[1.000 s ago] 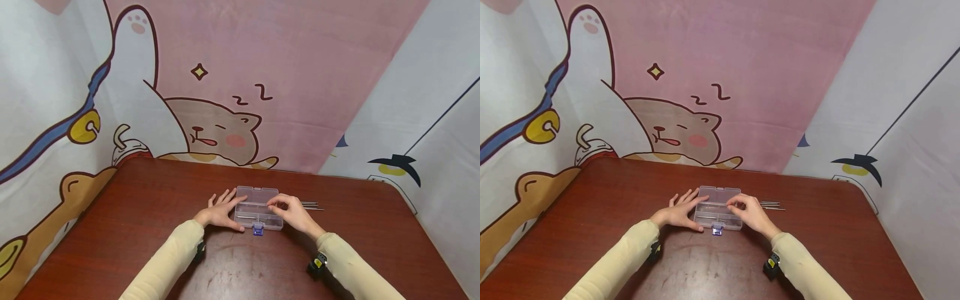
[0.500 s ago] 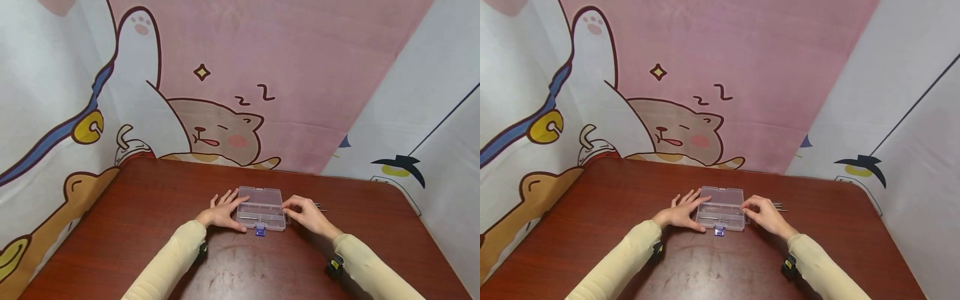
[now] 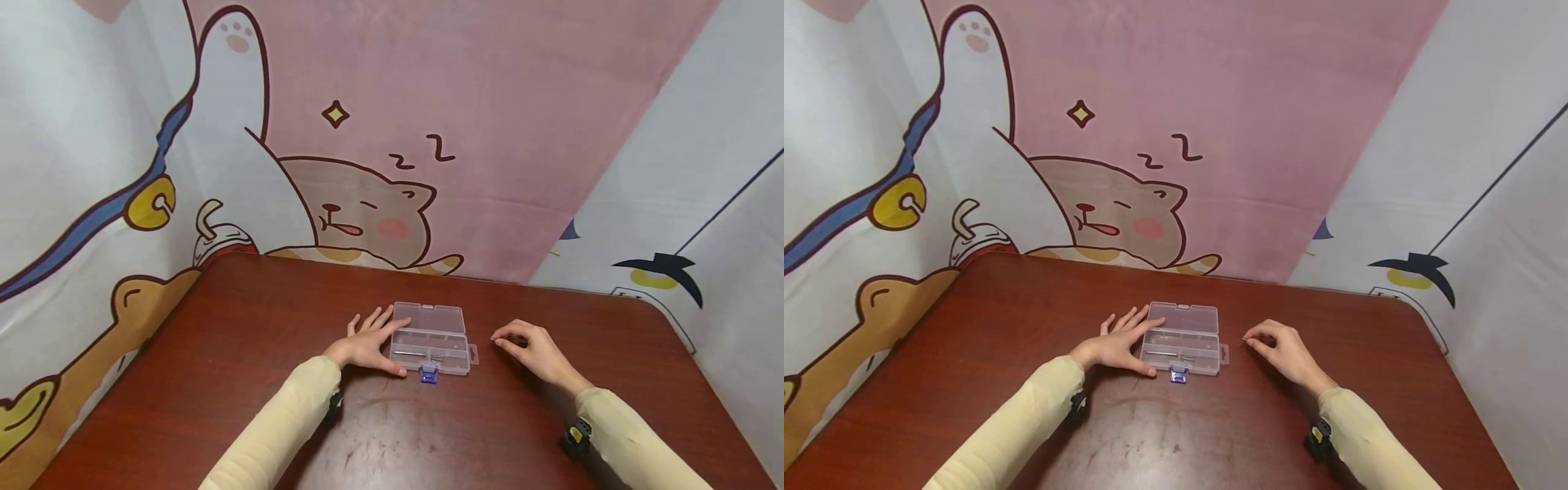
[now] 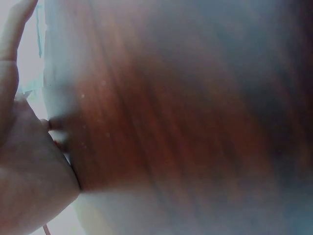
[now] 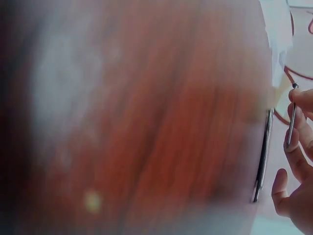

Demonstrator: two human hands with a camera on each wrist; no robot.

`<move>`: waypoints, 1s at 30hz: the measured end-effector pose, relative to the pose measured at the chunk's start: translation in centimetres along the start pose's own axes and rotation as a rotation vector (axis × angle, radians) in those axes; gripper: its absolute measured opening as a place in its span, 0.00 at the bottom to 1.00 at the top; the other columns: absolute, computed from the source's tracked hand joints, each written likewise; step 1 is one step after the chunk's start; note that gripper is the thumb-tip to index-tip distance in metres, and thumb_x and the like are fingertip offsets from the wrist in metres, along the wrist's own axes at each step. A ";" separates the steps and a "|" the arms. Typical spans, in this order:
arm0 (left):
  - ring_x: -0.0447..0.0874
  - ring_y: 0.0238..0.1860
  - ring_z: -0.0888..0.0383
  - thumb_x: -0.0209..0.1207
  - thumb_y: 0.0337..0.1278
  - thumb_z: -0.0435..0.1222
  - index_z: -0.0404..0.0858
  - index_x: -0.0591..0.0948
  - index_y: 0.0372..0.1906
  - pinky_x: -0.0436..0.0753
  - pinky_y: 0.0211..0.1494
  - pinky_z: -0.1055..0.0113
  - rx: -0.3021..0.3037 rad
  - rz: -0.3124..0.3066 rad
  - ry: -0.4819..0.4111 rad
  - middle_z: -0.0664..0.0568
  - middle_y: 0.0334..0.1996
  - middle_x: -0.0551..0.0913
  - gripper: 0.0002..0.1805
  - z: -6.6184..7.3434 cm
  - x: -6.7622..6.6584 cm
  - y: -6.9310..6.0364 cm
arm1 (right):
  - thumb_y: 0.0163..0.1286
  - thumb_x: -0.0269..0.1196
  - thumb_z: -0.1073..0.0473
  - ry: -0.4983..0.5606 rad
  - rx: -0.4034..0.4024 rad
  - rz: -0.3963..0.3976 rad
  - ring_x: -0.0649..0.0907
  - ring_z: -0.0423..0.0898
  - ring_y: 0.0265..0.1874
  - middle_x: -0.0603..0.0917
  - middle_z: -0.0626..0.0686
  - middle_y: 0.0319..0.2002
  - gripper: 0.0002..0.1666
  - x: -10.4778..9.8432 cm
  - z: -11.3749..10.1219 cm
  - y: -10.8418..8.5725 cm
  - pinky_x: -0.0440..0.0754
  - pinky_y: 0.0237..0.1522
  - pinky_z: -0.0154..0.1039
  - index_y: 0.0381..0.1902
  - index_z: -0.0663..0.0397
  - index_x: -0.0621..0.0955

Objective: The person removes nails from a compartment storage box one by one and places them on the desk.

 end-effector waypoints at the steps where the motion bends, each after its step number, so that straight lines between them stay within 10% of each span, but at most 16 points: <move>1: 0.35 0.75 0.44 0.69 0.42 0.60 0.55 0.57 0.75 0.35 0.66 0.37 0.000 -0.003 0.002 0.45 0.77 0.40 0.54 0.0 0.0 0.0 | 0.62 0.68 0.67 -0.010 0.010 0.005 0.79 0.37 0.33 0.83 0.42 0.34 0.07 -0.3 0.2 -0.1 0.75 0.35 0.33 0.36 0.52 0.86; 30: 0.35 0.75 0.43 0.69 0.43 0.59 0.55 0.57 0.75 0.36 0.65 0.35 -0.011 -0.018 0.044 0.46 0.77 0.40 0.53 0.4 -0.1 0.0 | 0.57 0.70 0.69 -0.179 0.045 -0.023 0.78 0.40 0.29 0.82 0.42 0.31 0.09 -1.2 1.3 -0.2 0.75 0.31 0.39 0.32 0.49 0.88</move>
Point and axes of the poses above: each hand's wrist, its own y-axis towards the middle knuckle, its own x-axis out of the palm, z = x × y, the point moved 8 cm from there along y, towards the middle knuckle
